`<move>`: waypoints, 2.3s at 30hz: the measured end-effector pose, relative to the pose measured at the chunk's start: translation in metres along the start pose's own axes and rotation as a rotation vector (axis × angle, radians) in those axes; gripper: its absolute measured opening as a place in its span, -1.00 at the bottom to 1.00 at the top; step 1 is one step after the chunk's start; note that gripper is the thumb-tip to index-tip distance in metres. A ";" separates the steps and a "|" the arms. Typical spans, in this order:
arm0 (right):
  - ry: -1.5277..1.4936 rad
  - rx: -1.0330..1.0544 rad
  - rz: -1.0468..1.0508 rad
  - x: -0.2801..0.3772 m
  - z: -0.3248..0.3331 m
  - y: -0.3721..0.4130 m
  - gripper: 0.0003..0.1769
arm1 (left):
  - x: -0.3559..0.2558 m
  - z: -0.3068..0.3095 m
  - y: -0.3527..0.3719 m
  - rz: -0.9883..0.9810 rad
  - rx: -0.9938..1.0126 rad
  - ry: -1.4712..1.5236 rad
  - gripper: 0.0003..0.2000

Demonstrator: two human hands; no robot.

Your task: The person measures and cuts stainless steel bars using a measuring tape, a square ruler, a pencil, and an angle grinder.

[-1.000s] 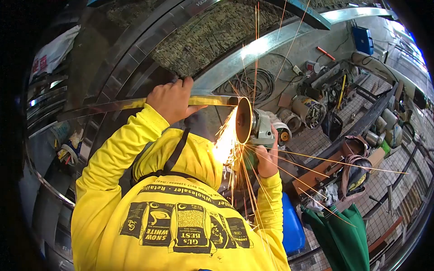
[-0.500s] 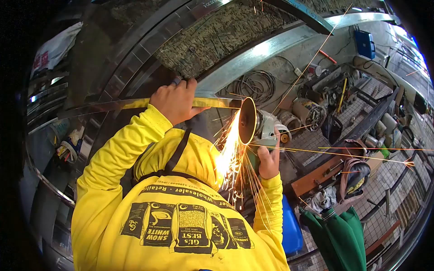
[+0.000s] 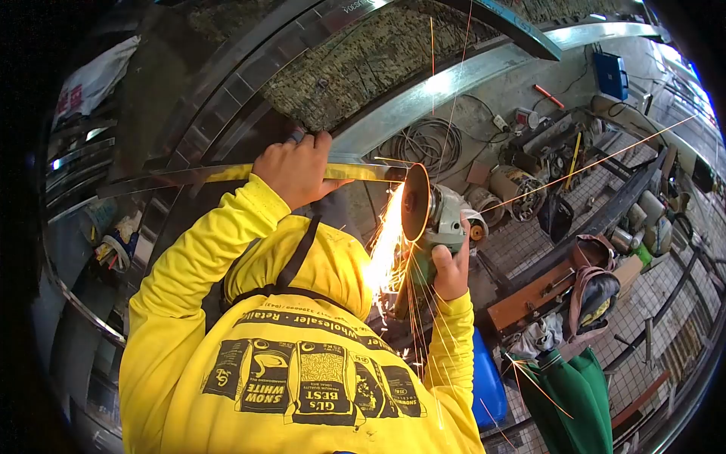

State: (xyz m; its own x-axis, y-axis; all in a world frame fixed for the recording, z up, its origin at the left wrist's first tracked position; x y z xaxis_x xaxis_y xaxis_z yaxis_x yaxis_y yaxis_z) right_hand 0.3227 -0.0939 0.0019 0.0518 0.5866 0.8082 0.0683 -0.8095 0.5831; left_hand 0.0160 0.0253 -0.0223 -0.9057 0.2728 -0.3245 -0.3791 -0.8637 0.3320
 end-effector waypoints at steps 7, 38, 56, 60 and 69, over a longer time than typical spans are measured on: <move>-0.012 -0.029 0.043 0.011 -0.011 -0.003 -0.08 | -0.001 0.001 -0.001 -0.004 0.005 -0.001 -0.30; 0.020 -0.104 -0.022 0.010 -0.008 -0.004 -0.08 | 0.001 -0.005 0.001 0.017 -0.007 0.007 -0.27; 0.081 -0.016 0.062 0.016 -0.010 -0.011 -0.04 | 0.002 -0.006 0.001 0.011 0.001 0.008 -0.28; 0.055 -0.021 -0.005 0.011 -0.004 -0.009 0.01 | 0.002 -0.007 0.000 0.005 0.011 0.002 -0.28; -0.060 -0.037 -0.016 0.008 -0.006 -0.014 0.03 | 0.002 -0.008 0.000 0.011 0.013 0.032 -0.28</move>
State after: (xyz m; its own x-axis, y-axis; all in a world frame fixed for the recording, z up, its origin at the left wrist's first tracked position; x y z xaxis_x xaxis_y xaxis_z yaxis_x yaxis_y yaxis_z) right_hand 0.3167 -0.0779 0.0011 0.1106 0.5992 0.7929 0.0331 -0.7996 0.5996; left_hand 0.0151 0.0225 -0.0297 -0.9034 0.2490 -0.3492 -0.3714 -0.8613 0.3468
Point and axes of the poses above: each hand's wrist, its own y-axis away from the middle knuckle, its own z-axis out of the back of the hand, x = y × z, the point moved 7 cm from there along -y, towards the middle knuckle, and after that the axes turned 3 degrees about -y, right-handed, at the moved point
